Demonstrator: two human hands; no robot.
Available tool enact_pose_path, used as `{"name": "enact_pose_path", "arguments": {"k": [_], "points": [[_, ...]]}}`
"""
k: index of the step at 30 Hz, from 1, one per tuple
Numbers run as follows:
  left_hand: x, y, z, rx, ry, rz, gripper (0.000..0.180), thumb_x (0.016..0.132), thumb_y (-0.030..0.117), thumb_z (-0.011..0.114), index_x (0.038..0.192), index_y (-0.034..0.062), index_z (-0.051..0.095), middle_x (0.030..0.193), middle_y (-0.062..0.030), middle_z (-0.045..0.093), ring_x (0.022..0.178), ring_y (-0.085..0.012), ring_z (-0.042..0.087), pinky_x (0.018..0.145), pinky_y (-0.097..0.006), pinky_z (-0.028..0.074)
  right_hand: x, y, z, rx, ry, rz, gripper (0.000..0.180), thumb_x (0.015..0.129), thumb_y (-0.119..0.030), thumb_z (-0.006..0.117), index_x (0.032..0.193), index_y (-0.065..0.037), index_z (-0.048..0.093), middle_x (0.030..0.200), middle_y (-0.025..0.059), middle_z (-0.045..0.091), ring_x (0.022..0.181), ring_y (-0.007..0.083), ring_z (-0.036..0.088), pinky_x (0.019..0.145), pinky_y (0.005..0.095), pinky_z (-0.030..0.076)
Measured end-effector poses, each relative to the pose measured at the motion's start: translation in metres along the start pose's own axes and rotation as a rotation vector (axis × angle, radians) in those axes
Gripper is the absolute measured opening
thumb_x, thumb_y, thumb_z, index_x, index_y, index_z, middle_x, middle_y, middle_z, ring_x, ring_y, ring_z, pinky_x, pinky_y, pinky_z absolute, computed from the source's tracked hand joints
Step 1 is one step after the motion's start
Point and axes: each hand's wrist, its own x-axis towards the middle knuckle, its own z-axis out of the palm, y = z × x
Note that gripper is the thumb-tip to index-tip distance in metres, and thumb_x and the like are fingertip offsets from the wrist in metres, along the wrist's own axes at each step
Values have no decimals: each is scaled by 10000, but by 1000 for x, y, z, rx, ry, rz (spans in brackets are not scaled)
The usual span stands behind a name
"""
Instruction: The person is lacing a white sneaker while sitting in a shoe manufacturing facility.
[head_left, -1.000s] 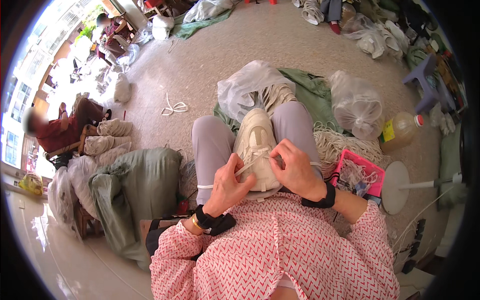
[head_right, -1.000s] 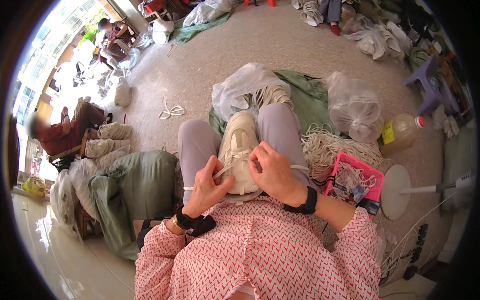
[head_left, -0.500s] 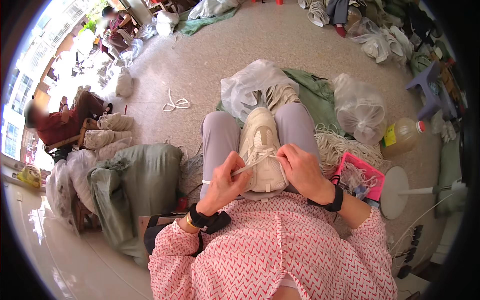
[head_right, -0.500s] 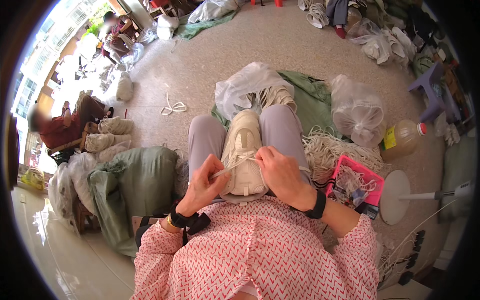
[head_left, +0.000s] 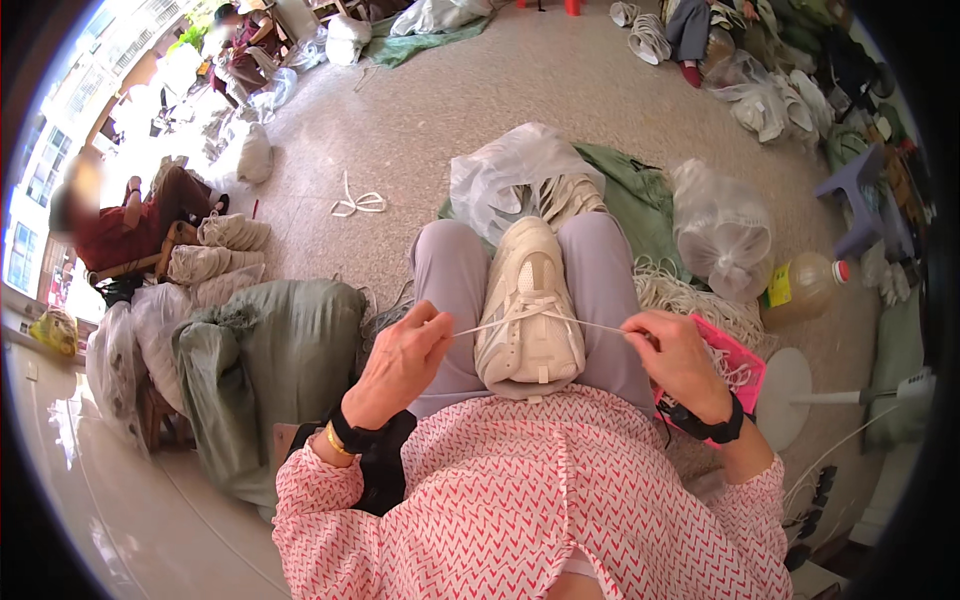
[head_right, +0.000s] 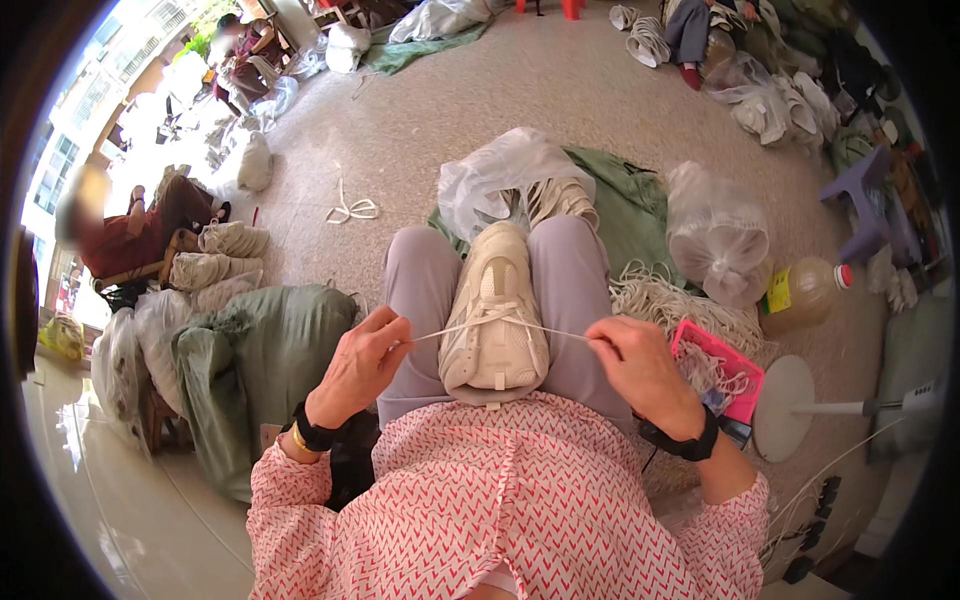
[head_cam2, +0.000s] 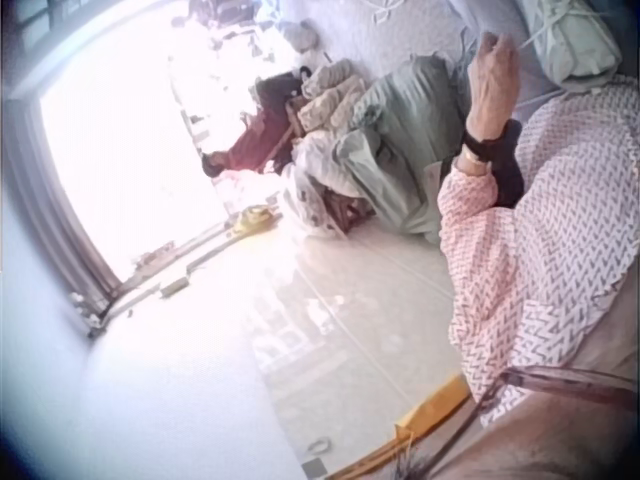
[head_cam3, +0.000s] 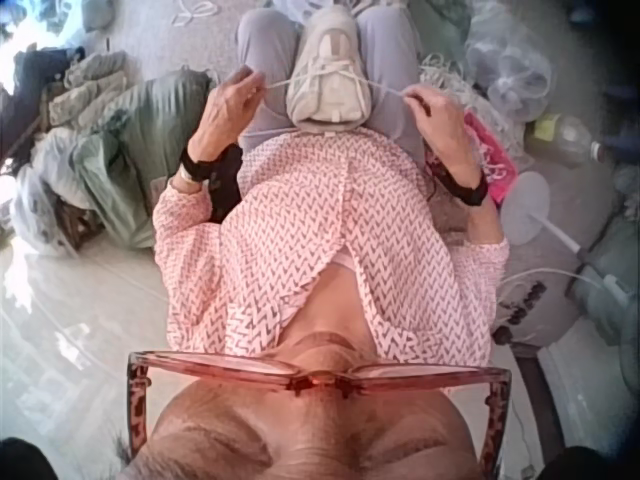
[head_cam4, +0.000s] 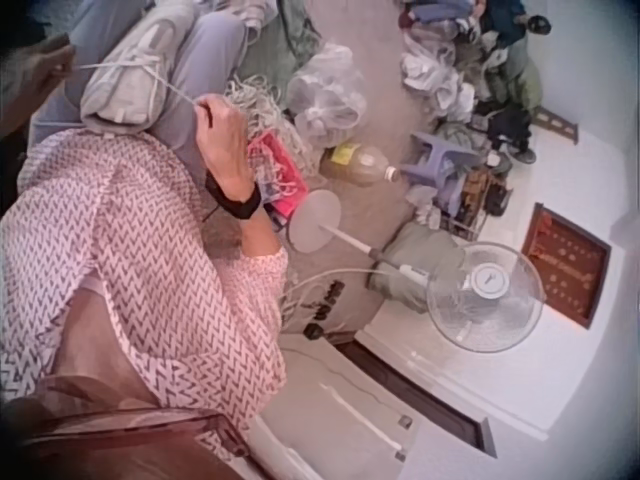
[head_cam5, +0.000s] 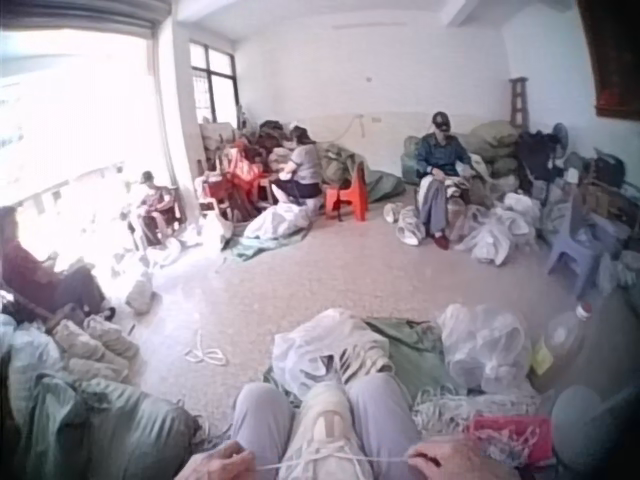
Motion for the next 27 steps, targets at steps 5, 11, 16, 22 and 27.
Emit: {"name": "enact_pose_path", "arguments": {"k": [5, 11, 16, 22, 27], "points": [[-17, -28, -10, -5, 44, -104, 116, 844, -22, 696, 893, -5, 592, 907, -156, 561, 772, -375, 595, 687, -433, 487, -27, 29, -27, -80, 83, 104, 112, 896, -14, 661, 983, 33, 713, 877, 185, 696, 799, 368, 672, 723, 410, 517], [-30, -67, -29, 192, 250, -182, 96, 837, -14, 674, 853, -8, 579, 809, -135, 554, 701, -308, 577, 638, -393, 464, -57, 74, -58, -302, 261, 121, 148, 897, 17, 639, 1017, 33, 725, 918, 203, 699, 827, 382, 671, 743, 425, 517], [-47, -94, -57, 126, 328, -426, 82, 856, 37, 656, 846, 0, 583, 656, -122, 569, 570, -267, 543, 565, -379, 433, -75, 97, -85, -374, 379, 142, 155, 902, 35, 634, 1031, 38, 720, 906, 204, 685, 830, 373, 673, 755, 416, 518], [-85, -163, -86, 80, 448, -560, 75, 872, 67, 673, 873, 10, 624, 641, -18, 515, 597, -97, 467, 552, -300, 399, -88, 127, -103, -410, 413, 244, 142, 915, 29, 632, 1037, 41, 705, 899, 196, 676, 799, 359, 660, 733, 400, 509], [-102, -201, -123, 12, 566, -688, 82, 898, 80, 669, 856, 27, 622, 651, 38, 497, 616, -58, 451, 543, -265, 365, -111, 204, -139, -499, 534, 178, 141, 920, 17, 643, 1041, 35, 713, 890, 170, 686, 727, 285, 657, 690, 379, 507]]}}
